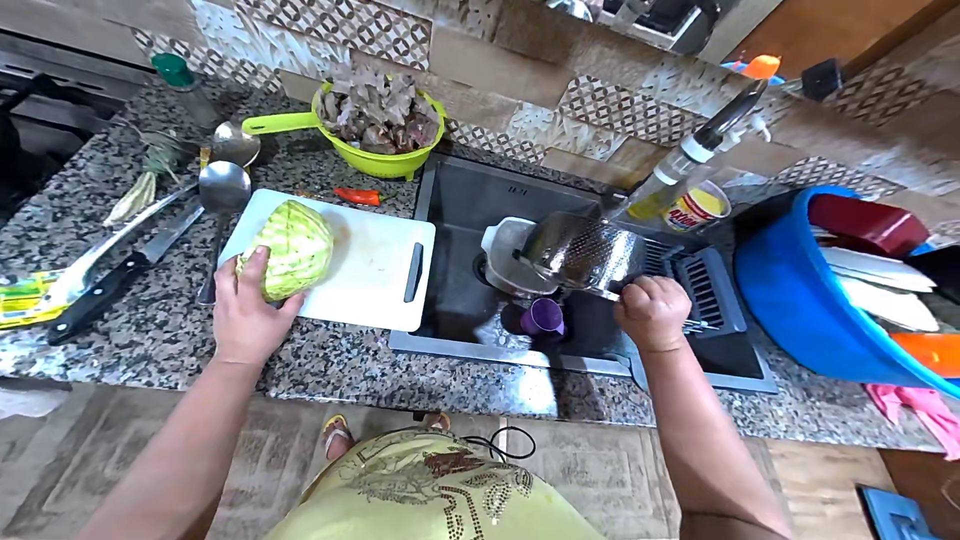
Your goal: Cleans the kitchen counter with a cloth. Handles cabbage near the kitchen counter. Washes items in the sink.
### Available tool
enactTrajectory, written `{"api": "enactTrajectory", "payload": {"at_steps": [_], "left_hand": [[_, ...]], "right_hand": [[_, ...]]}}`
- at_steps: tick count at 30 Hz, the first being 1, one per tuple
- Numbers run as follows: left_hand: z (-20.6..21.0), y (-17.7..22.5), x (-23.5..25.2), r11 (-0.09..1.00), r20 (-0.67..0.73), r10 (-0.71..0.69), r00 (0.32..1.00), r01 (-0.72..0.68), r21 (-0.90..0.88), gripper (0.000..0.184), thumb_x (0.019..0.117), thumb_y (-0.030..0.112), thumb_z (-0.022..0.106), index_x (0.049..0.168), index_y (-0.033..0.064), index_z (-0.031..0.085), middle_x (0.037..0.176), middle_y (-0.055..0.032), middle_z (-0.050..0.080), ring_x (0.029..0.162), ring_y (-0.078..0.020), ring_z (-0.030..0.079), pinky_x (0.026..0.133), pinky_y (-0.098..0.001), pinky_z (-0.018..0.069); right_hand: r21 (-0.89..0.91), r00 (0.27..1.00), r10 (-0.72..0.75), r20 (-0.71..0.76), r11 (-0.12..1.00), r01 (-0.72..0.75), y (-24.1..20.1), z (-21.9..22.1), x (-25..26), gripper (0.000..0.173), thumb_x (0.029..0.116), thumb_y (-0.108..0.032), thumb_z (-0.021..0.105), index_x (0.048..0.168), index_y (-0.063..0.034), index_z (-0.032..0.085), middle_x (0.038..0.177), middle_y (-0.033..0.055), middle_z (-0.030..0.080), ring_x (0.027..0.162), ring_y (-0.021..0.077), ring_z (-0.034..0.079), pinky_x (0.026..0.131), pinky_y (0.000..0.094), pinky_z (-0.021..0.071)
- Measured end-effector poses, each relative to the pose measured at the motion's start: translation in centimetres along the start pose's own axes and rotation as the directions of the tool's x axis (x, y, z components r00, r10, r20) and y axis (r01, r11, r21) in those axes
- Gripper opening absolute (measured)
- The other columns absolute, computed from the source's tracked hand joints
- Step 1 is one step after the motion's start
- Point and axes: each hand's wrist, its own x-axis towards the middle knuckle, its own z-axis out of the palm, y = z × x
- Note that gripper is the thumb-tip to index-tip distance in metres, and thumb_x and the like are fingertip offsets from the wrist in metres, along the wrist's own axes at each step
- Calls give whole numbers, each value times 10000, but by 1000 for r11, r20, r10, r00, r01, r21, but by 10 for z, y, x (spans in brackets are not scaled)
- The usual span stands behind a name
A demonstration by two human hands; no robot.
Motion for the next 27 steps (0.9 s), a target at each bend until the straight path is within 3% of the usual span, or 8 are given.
{"api": "enactTrajectory", "payload": {"at_steps": [3, 13, 16, 17, 19, 22, 24, 27], "left_hand": [[-1, 1, 0, 999, 31, -41, 999, 41, 13, 850, 845, 213, 837, 1558, 75, 395, 1519, -404, 346, 1217, -654, 514, 913, -768, 452], [0, 1, 0, 999, -7, 7, 1000, -7, 31, 850, 843, 236, 817, 1560, 73, 391, 1495, -421, 366, 1221, -674, 495, 916, -771, 441], [-2, 4, 0, 999, 21, -40, 999, 39, 36, 861, 845, 221, 831, 1560, 58, 379, 1515, -421, 332, 1222, -675, 492, 931, -768, 438], [-2, 4, 0, 998, 26, -54, 998, 53, 35, 862, 847, 217, 833, 1560, 56, 377, 1522, -420, 323, 1225, -673, 491, 935, -769, 436], [-1, 3, 0, 997, 27, -67, 997, 66, 36, 861, 847, 216, 836, 1559, 54, 379, 1520, -418, 326, 1223, -671, 493, 933, -772, 433], [0, 0, -1, 997, 15, -62, 998, 61, 50, 869, 844, 237, 838, 1561, 71, 376, 1510, -418, 339, 1216, -674, 494, 914, -780, 436], [-2, 3, -1, 998, -4, -36, 999, 37, 54, 869, 836, 226, 834, 1562, 72, 382, 1489, -440, 356, 1211, -695, 486, 898, -793, 432], [-4, 6, 1, 997, 1, -54, 999, 54, 61, 863, 834, 230, 836, 1557, 69, 393, 1486, -438, 364, 1234, -677, 485, 926, -777, 437]], "right_hand": [[-58, 1000, -22, -11, 998, 21, 15, -18, -1, 224, 914, -54, 548, 696, -10, 528, 665, 194, 608, 650, 397, 659, 578, 517, 512], [-156, 981, 186, -45, 969, -191, 30, -35, -42, 284, 919, -112, 536, 670, 22, 513, 631, 224, 594, 602, 404, 651, 542, 503, 494], [-119, 932, 363, -8, 925, -361, 34, -34, -47, 249, 893, -70, 567, 680, 58, 546, 646, 250, 609, 602, 421, 656, 544, 532, 504], [-92, 871, 491, 26, 869, -487, 38, -36, -45, 238, 899, -56, 577, 708, 85, 566, 668, 267, 614, 626, 430, 656, 579, 551, 509], [-29, 624, 775, 101, 629, -777, 49, -41, -38, 215, 926, -40, 564, 869, 158, 622, 808, 309, 639, 778, 422, 652, 753, 557, 501], [125, 199, 977, 77, 188, -974, 80, -28, -40, 302, 952, -42, 548, 1200, 111, 624, 1127, 241, 675, 1083, 256, 650, 976, 383, 496], [265, -21, 998, 58, -35, -964, 98, -7, -45, 297, 951, -42, 562, 1226, 66, 600, 1138, 182, 666, 1049, 193, 651, 927, 360, 515], [356, -225, 966, 130, -257, -899, 120, 22, -65, 390, 981, -121, 582, 1335, 39, 544, 1169, 184, 648, 1009, 230, 662, 875, 417, 555]]}}
